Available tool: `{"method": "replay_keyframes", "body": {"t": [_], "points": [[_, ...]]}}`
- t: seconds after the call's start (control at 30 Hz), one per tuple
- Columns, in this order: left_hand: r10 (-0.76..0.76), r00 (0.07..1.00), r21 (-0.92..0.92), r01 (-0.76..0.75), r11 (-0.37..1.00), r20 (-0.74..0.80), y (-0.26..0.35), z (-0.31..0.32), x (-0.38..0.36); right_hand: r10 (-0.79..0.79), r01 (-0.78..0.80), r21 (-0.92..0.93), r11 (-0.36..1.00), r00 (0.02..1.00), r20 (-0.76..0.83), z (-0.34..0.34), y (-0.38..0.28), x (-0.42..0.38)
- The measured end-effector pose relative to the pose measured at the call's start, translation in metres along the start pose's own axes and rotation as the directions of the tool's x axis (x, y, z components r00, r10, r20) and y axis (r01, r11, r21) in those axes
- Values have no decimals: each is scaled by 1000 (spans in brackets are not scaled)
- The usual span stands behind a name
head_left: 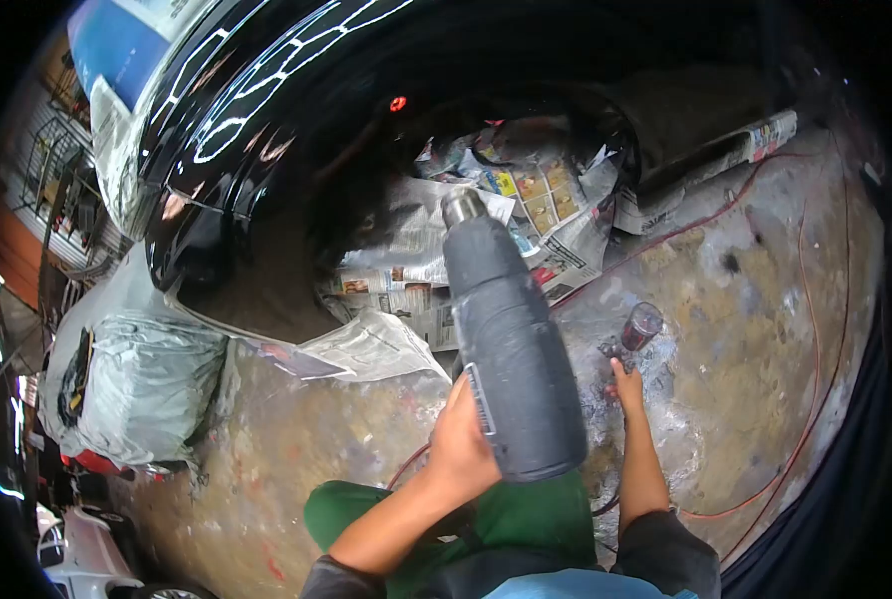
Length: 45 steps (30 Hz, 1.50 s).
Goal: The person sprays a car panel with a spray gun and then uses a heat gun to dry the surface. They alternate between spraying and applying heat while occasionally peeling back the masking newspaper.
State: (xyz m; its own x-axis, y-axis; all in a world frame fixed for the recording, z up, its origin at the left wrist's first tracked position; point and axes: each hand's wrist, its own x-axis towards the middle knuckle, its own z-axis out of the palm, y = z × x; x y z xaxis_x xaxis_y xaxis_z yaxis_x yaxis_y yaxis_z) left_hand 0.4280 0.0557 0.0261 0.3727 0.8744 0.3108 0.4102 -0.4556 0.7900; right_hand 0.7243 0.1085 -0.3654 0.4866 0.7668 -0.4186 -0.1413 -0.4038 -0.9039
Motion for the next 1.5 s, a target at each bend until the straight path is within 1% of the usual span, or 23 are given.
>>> {"method": "replay_keyframes", "body": {"t": [0.1, 0.13, 0.2, 0.23, 0.27, 0.33, 0.43, 0.47, 0.57, 0.6, 0.67, 0.7, 0.73, 0.87, 0.97, 1.17, 1.3, 1.4, 1.5], "points": [[197, 979, 85, -193, 978, -52, 16, 7, 31, 79, -70, 112, 991, 994, -78, -5, 21, 41], [195, 980, 125, -190, 974, -31, 18, 6, 42, 77, -62, 136, 989, 992, -103, -5, 17, 47], [204, 977, 114, -197, 974, -58, 35, 8, 63, 49, -12, 194, 981, 981, -186, -2, 14, 72], [206, 976, 109, -198, 974, -72, 39, 10, 72, 42, 17, 310, 951, 982, -182, -1, 29, 91], [219, 974, 145, -208, 967, -63, 38, 12, 80, 34, 45, 421, 906, 983, -178, 0, 45, 110], [242, 969, 216, -225, 950, -54, 35, 16, 94, 58, 37, 510, 859, 984, -168, 6, 44, 112], [250, 966, 210, -257, 943, 59, 36, 20, 113, 77, 45, 592, 805, 981, -180, 23, 30, 119], [236, 966, 281, -257, 925, 108, 38, 24, 116, 79, 53, 601, 798, 978, -191, 27, 23, 123], [249, 937, 346, -324, 880, 244, 42, 33, 123, 90, 65, 614, 787, 972, -219, 40, 24, 124], [324, 914, 349, -395, 850, 246, 37, 39, 126, 94, 65, 614, 786, 970, -223, 44, 26, 125], [336, 906, 330, -409, 851, 258, 36, 47, 132, 99, 67, 608, 791, 967, -236, 49, 31, 124], [342, 903, 318, -415, 852, 261, 36, 52, 136, 97, 71, 602, 796, 965, -242, 51, 32, 123], [402, 884, 305, -461, 833, 239, 32, 56, 140, 95, 72, 594, 801, 965, -246, 52, 32, 122], [330, 919, 238, -377, 895, 217, 28, 65, 152, 64, 90, 525, 846, 961, -268, 57, 30, 109], [327, 929, 203, -359, 911, 176, 23, 56, 141, 27, 104, 447, 888, 961, -276, 60, 28, 93], [256, 950, 211, -292, 933, 181, 4, 10, 102, -77, 145, 233, 962, 958, -277, 68, 22, 43], [274, 935, 155, -312, 937, 225, -9, -19, 103, -136, 156, 62, 986, 959, -248, 82, 16, -9], [277, 928, 113, -312, 943, 251, -10, -47, 106, -133, 119, -81, 990, 969, -208, 90, -4, -65], [61, 946, 131, -107, 986, 317, -1, -77, 95, -80, 47, -222, 974, 986, -144, 90, -19, -128]]}}
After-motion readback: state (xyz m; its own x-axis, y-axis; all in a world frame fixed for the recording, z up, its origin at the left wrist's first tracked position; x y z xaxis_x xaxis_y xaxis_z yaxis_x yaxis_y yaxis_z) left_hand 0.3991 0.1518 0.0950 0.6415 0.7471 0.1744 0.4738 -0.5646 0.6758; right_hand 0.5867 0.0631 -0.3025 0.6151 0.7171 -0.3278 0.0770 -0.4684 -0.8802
